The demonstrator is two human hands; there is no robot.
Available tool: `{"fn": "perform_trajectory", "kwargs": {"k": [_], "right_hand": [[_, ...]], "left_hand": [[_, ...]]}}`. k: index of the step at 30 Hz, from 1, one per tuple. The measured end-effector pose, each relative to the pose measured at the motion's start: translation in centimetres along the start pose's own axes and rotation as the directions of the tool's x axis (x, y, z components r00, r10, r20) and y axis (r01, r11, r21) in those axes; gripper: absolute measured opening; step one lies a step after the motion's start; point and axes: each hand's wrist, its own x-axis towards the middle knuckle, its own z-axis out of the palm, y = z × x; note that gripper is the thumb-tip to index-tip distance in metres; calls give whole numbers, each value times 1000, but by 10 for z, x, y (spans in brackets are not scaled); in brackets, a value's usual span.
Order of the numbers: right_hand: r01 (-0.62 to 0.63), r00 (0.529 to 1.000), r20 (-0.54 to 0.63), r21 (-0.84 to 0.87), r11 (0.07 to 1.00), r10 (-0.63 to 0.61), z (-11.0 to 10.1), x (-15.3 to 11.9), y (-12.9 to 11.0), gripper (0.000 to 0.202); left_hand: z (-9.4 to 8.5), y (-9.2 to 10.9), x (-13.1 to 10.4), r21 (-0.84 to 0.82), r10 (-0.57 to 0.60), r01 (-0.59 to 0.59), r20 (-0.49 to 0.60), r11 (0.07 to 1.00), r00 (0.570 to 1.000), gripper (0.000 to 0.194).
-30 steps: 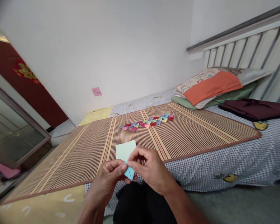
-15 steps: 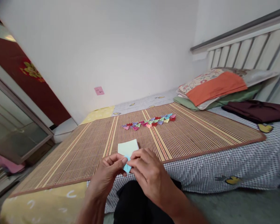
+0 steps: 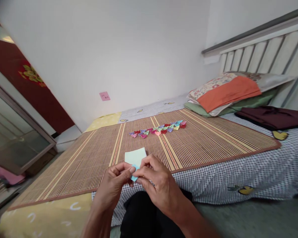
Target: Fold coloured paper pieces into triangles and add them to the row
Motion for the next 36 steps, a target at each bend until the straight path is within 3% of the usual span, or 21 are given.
{"fn": "perform_trajectory", "kwargs": {"k": [13, 20, 26, 36], "right_hand": [[-196, 979, -32, 143, 970, 202, 11, 6, -3, 13], [-331, 938, -32, 216, 919, 345, 12, 9, 2, 17], [-390, 914, -3, 273, 879, 406, 17, 10, 11, 12], [-470, 866, 18, 370, 802, 499, 19, 12, 20, 13]], "left_hand": [[2, 5, -4, 166, 124, -120, -11, 979, 992, 22], [-1, -2, 2, 123, 50, -58, 66, 991, 997, 31], [-9, -6, 2, 47, -38, 31, 157, 998, 987, 28], [-7, -17, 0, -111, -110, 104, -47, 988, 993, 35]]}}
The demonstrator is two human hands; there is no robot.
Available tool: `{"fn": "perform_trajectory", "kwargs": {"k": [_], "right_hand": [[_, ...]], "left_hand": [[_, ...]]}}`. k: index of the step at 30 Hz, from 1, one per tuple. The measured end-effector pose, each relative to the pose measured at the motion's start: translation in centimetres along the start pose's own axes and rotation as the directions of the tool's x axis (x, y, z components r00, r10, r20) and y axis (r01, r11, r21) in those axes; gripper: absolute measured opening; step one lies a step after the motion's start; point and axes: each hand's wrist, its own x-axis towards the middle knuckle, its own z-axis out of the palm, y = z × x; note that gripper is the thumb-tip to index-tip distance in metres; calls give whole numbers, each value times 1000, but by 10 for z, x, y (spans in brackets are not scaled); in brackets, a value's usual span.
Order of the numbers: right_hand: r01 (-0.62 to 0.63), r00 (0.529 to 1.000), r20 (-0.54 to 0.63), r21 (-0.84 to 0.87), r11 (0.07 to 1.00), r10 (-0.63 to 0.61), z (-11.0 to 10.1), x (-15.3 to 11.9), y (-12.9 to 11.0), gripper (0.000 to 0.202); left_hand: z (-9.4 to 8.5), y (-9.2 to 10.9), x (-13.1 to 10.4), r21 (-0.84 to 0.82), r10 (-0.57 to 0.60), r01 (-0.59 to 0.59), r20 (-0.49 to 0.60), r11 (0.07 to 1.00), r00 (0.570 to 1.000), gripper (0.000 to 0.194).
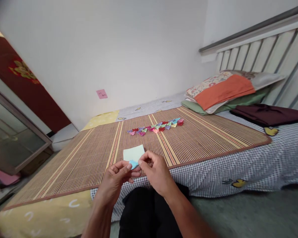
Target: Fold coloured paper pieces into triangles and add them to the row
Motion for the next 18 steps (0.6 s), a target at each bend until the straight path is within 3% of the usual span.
{"fn": "perform_trajectory", "kwargs": {"k": [4, 9, 13, 18], "right_hand": [[-43, 999, -6, -2, 999, 43, 1, 0, 1, 22], [-103, 993, 55, 64, 993, 100, 5, 0, 1, 28], [-106, 993, 66, 95, 990, 100, 5, 1, 1, 24], [-122, 991, 69, 134, 983, 114, 5, 1, -2, 17]], "left_hand": [[1, -1, 0, 29, 28, -27, -32, 999, 999, 33], [4, -7, 0, 133, 155, -147, -53, 980, 986, 24], [7, -12, -1, 170, 232, -217, -77, 961, 970, 20], [9, -14, 0, 119, 229, -219, -73, 968, 971, 22]]}}
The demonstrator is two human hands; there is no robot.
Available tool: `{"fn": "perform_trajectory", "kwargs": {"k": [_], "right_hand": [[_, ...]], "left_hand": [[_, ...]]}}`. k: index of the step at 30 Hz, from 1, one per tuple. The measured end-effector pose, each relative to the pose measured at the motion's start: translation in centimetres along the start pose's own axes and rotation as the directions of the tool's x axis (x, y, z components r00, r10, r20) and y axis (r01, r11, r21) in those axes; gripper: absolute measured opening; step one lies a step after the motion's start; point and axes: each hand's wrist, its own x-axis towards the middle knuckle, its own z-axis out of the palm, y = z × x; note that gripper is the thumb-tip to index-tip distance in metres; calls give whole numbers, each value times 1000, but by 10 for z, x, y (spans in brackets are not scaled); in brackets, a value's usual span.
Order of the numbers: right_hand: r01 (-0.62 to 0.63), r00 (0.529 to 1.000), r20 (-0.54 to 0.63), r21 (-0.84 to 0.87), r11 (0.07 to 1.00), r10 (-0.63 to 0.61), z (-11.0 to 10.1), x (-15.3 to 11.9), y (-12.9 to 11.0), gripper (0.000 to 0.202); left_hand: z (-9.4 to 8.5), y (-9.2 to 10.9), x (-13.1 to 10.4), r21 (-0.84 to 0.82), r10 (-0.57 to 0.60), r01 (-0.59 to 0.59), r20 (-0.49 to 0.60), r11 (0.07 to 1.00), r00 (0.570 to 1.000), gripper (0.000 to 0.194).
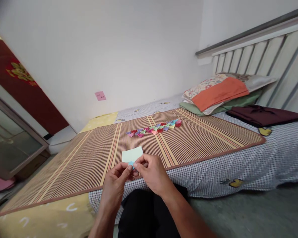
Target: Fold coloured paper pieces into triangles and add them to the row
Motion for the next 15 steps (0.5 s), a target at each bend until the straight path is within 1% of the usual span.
{"fn": "perform_trajectory", "kwargs": {"k": [4, 8, 11, 15], "right_hand": [[17, 1000, 15, 6, 1000, -17, 2, -1, -3, 16], [73, 997, 8, -66, 995, -72, 3, -3, -5, 15], [104, 995, 10, -121, 987, -104, 3, -3, -6, 15], [131, 991, 30, -148, 980, -128, -1, 0, -5, 15]], "left_hand": [[0, 1, 1, -29, -21, 20, -5, 999, 1000, 27], [0, -1, 0, -69, -47, 47, 2, 996, 999, 30], [-1, -3, -1, -100, -60, 60, 4, 993, 998, 29], [-1, -2, -1, -150, -79, 80, 14, 985, 997, 28]]}}
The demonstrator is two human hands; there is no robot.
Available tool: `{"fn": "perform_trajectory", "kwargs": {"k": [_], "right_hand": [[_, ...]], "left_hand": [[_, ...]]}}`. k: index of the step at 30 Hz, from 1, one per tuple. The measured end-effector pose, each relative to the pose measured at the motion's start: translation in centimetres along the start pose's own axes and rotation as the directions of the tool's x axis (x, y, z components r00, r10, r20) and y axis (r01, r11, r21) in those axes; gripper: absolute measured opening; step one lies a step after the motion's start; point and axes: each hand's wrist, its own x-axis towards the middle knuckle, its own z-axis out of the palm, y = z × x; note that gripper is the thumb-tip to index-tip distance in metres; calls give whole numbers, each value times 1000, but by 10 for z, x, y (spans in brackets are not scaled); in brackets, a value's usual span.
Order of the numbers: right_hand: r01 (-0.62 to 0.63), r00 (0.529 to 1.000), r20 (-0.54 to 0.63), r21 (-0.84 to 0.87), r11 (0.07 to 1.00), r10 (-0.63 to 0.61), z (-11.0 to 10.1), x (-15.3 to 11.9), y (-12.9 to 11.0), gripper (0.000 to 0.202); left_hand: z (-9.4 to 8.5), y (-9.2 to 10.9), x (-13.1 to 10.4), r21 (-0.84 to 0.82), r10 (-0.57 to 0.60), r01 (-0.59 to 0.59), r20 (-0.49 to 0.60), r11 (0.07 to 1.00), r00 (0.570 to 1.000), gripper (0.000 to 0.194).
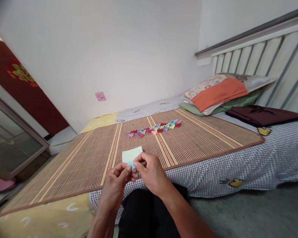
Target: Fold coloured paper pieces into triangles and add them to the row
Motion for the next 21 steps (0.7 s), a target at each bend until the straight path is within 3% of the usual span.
{"fn": "perform_trajectory", "kwargs": {"k": [5, 11, 15, 21], "right_hand": [[-2, 1000, 27, -30, 1000, 3, -8, 3, 4, 29], [-25, 1000, 8, -69, 997, 25, -4, -1, 2, 17], [-12, 1000, 1, -71, 997, 12, -2, 0, 3, 21], [-82, 996, 24, 75, 994, 80, -4, 2, 9, 28]], "left_hand": [[1, 3, 1, -61, -36, 34, -34, 998, 999, 32], [7, 0, 0, -81, -48, 44, -49, 996, 998, 35], [5, -1, 1, -106, -85, 84, -4, 991, 996, 36], [-8, 4, 1, -87, -189, 197, 100, 976, 977, 44]]}}
